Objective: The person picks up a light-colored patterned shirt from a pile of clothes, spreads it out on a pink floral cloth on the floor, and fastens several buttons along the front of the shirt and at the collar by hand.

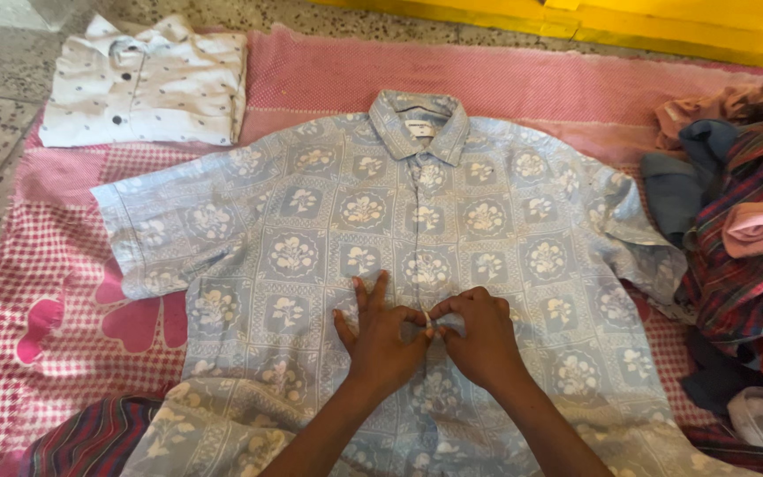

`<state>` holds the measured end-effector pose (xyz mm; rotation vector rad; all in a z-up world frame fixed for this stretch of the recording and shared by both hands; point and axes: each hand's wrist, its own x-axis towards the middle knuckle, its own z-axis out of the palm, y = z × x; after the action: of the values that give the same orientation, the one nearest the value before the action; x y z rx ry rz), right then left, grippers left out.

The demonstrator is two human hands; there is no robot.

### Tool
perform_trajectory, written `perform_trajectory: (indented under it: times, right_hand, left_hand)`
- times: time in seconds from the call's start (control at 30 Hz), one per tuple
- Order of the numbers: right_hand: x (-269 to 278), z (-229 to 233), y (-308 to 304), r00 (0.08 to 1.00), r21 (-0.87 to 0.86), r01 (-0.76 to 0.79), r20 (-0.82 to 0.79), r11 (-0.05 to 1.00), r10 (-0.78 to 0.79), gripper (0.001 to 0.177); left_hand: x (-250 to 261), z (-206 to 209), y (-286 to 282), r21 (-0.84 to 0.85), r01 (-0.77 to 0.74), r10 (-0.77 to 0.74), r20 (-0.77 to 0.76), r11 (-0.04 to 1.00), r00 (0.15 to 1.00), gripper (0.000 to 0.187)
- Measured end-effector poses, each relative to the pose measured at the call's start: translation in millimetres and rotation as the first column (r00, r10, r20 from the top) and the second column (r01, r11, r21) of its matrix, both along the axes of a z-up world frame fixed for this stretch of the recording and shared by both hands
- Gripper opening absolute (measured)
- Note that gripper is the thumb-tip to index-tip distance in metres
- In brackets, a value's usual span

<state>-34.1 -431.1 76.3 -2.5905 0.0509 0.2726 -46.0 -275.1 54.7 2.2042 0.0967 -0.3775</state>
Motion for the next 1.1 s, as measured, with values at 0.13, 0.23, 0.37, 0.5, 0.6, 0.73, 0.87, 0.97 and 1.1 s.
perform_trajectory:
  times: [0.13,0.23,0.37,0.5,0.6,0.73,0.87,0.97,1.1]
  right_hand:
    - [6,3,10,1.0,-0.089,0.011,0.01,0.996,-0.01,0.023]
    - [9,10,15,0.999,-0.189,-0.002,-0.038,0.982,-0.005,0.024]
    - [12,15,17,0.998,-0.262,-0.039,-0.053,0.964,0.026,0.022]
    - [12,13,16,1.0,-0.235,-0.018,-0.021,0.972,0.014,0.023]
    - [17,14,14,0.996,-0.198,-0.024,-0.092,0.98,0.006,0.021]
    - [27,12,3,0.975,-0.135,0.018,-0.219,0.991,-0.047,0.024]
    - [33,7,-3,0.95,-0.027,0.11,-0.292,0.994,-0.113,0.029]
    - [35,4,-6,0.951,-0.04,0.081,-0.295,0.996,-0.089,0.026]
    - [37,0,-16,0.969,0.05,0.082,-0.239,0.995,-0.068,0.025]
  left_hand:
    - [3,4,-2,0.001,0.001,-0.001,0.036,1.0,0.999,0.015]
    - [3,0,0,0.016,-0.008,0.006,0.117,1.0,0.993,0.013]
    - [2,-1,-1,-0.012,-0.032,0.034,0.201,0.999,0.979,0.011]
    - [3,1,-1,-0.029,-0.035,0.039,0.17,0.999,0.985,0.009]
    - [5,1,1,-0.044,-0.061,0.067,0.177,0.997,0.982,0.01]
    - [5,-3,0,-0.093,-0.056,0.073,0.195,0.994,0.978,0.007]
    - [5,-3,-1,-0.166,-0.057,0.086,0.173,0.985,0.981,0.006]
    - [7,-1,1,-0.183,-0.054,0.079,0.13,0.982,0.988,0.007]
    - [7,1,1,-0.194,-0.056,0.079,0.109,0.979,0.991,0.008]
